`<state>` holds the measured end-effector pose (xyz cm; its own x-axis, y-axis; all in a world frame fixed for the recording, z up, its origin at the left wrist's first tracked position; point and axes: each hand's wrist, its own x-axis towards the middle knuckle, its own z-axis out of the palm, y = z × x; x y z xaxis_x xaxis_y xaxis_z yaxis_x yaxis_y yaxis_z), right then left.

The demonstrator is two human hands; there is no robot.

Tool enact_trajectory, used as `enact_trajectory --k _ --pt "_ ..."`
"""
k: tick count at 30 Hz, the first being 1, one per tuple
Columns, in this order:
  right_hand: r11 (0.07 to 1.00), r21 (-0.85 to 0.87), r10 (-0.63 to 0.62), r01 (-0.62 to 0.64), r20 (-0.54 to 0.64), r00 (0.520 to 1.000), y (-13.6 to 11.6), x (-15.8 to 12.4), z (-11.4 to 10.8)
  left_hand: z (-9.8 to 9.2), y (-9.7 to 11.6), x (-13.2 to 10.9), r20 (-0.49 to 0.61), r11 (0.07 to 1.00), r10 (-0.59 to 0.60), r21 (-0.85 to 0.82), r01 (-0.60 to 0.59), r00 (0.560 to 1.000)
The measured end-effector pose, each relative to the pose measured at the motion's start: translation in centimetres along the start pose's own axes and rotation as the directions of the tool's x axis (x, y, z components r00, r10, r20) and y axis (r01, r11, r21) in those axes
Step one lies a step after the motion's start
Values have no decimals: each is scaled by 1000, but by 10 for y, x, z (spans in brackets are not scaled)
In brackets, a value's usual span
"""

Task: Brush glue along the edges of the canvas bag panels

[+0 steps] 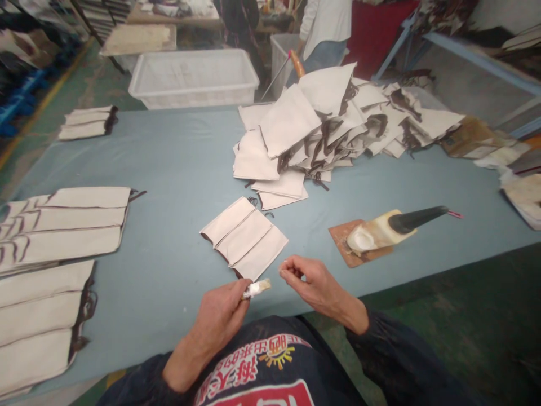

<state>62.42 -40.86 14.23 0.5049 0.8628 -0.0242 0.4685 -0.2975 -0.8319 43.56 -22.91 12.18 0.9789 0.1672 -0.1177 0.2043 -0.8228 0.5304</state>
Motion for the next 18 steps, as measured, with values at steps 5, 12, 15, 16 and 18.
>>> enact_trajectory --k 5,12,15,16,18 --pt "991 4 -134 134 58 989 -14 4 5 -1 0 3 29 996 47 74 -49 998" --pt "957 -132 -240 259 144 960 -8 6 6 -3 0 6 83 988 49 139 -60 995" --pt "937 -198 -260 290 163 952 -7 8 10 -4 1 8 107 988 36 143 -51 994" --pt "934 -211 -254 287 171 952 -7 8 10 -4 1 8 112 988 31 145 -47 993" --pt "934 -231 -230 271 189 955 -7 10 11 -5 2 9 115 987 21 155 -39 993"
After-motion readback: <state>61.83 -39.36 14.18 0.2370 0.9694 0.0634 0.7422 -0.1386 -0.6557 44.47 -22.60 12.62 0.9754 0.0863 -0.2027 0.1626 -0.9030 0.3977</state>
